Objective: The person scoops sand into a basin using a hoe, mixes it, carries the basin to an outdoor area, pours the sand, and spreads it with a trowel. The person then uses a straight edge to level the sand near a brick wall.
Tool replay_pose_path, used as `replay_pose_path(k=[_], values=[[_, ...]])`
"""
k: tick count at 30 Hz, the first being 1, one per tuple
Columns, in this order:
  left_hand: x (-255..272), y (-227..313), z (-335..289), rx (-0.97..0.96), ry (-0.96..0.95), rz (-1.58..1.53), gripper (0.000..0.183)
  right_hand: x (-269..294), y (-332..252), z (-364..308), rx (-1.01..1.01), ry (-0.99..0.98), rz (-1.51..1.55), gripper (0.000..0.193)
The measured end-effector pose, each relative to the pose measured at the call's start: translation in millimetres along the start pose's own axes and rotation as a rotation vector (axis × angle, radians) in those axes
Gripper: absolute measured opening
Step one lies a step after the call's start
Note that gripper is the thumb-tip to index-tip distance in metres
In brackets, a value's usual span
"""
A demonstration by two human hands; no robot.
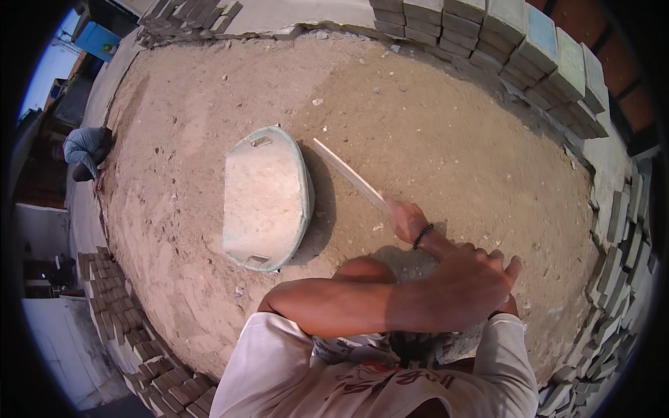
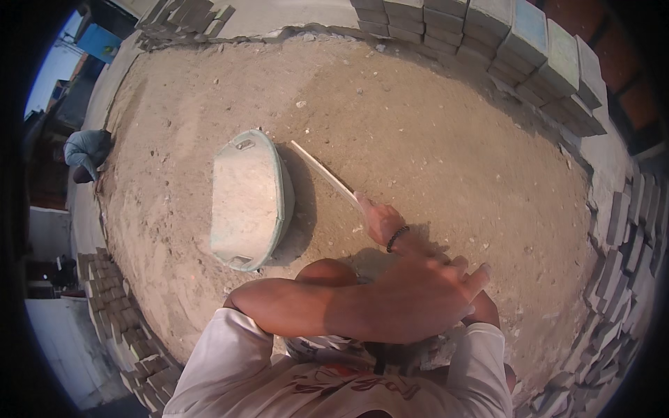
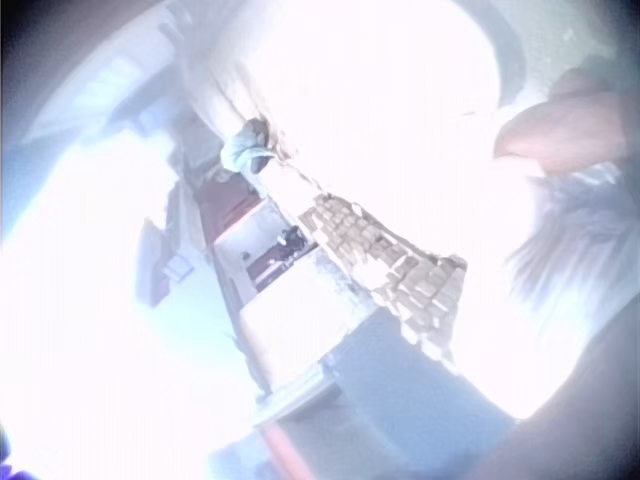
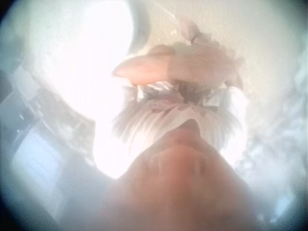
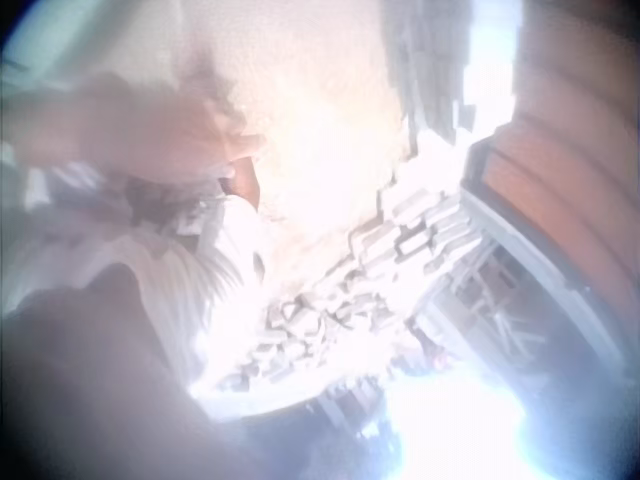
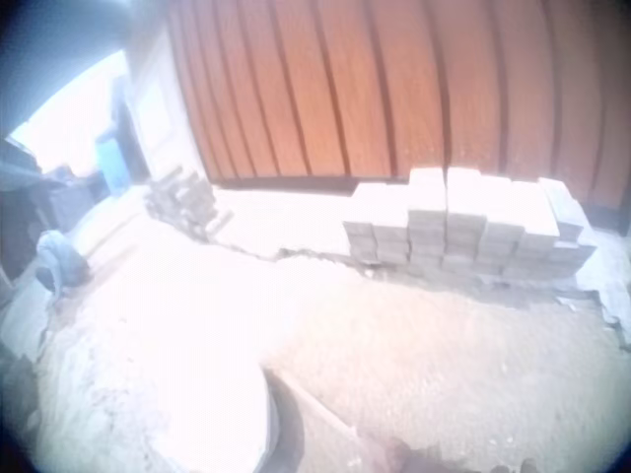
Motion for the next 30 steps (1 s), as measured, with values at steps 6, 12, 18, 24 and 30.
replay_pose_path(k=[6, 12, 18, 24, 30], values=[[-9, 23, 11, -0.088, -0.041, -0.036, 0.045, -30, 5, -24, -0.253, 0.214, 0.303, 0.052], [-13, 37, -10, -0.007, 0.024, 0.021, 0.048, 20, 104, -118, -0.468, 0.676, 0.237, 0.048], [55, 32, -15, -0.024, 0.190, -0.416, 0.049, 100, 285, -333, -0.737, 1.154, 0.090, 0.048], [52, -107, -179, 0.878, 0.930, -0.192, 0.044, 142, 306, -431, -1.368, 1.181, -0.232, 0.045], [-40, -180, -344, 1.393, 0.841, 0.380, 0.059, 152, 221, -330, -0.753, 1.200, 0.159, 0.044]])
Point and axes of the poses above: each hand's wrist, its own z-axis towards the middle knuckle, its own x-axis out of the back of the hand, y = z × x, the point moved 2 cm from there along z, towards the middle knuckle, and after that the axes turned 7 degrees about z, right-handed, at the moved point
